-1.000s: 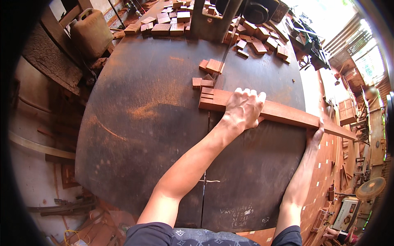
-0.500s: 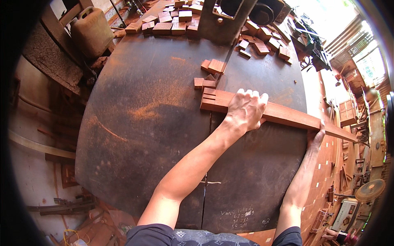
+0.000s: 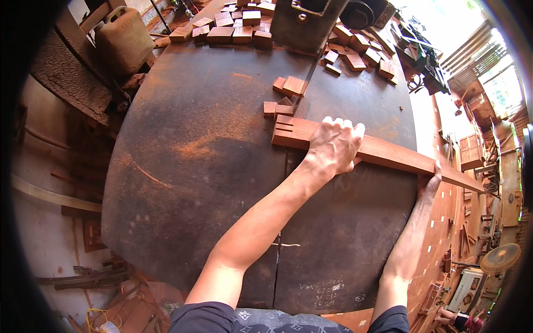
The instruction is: The person positions wooden planks on a band saw table and cuts them into smaller pieces. They repeatedly align the wood, feed it through the saw blade, and remove the cut pieces, stacking them on the floor.
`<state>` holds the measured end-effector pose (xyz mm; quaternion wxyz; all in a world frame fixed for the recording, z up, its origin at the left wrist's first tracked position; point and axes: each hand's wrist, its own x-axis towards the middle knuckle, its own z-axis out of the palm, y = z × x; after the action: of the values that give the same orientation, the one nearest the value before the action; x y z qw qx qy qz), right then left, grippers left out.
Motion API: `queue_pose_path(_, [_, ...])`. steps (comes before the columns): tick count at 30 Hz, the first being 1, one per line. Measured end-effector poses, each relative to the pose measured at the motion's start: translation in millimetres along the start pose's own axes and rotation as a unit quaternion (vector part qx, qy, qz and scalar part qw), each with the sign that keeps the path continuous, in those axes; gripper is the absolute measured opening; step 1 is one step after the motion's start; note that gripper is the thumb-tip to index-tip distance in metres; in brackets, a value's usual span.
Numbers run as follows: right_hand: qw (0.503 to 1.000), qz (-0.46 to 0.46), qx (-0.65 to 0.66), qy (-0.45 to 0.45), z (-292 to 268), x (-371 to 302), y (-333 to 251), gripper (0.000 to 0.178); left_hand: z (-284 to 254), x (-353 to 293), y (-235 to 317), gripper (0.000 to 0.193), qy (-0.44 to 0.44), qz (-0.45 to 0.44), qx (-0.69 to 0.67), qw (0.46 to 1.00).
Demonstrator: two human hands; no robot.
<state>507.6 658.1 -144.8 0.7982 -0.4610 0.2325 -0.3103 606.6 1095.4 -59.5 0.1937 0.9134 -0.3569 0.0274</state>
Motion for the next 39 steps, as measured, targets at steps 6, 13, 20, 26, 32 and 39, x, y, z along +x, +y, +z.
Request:
queue_pose_path(6, [1.0,0.011,0.003,-0.007,-7,4,-3,0.04,2,0,0,0.052,0.023,0.008,-0.003,1.0])
queue_pose_path(13, [1.0,-0.004,-0.002,-0.03,7,-7,-3,0.041,0,-1,1,0.051,0.017,0.005,-0.003,1.0])
queue_pose_path(20, [1.0,-0.011,-0.015,-0.003,6,-6,-7,0.044,0,0,3,0.051,0.022,0.005,-0.011,1.0])
queue_pose_path(26, [0.999,-0.016,-0.005,-0.038,17,-12,-2,0.044,0,-2,0,0.051,0.019,-0.002,-0.012,1.0])
queue_pose_path(32, [1.0,-0.011,-0.005,-0.024,6,-7,-7,0.043,-1,-1,2,0.05,0.026,0.01,-0.018,0.999])
queue_pose_path(39, [1.0,-0.015,-0.012,-0.013,25,-19,-5,0.044,1,-1,-2,0.051,0.026,0.01,-0.009,1.0])
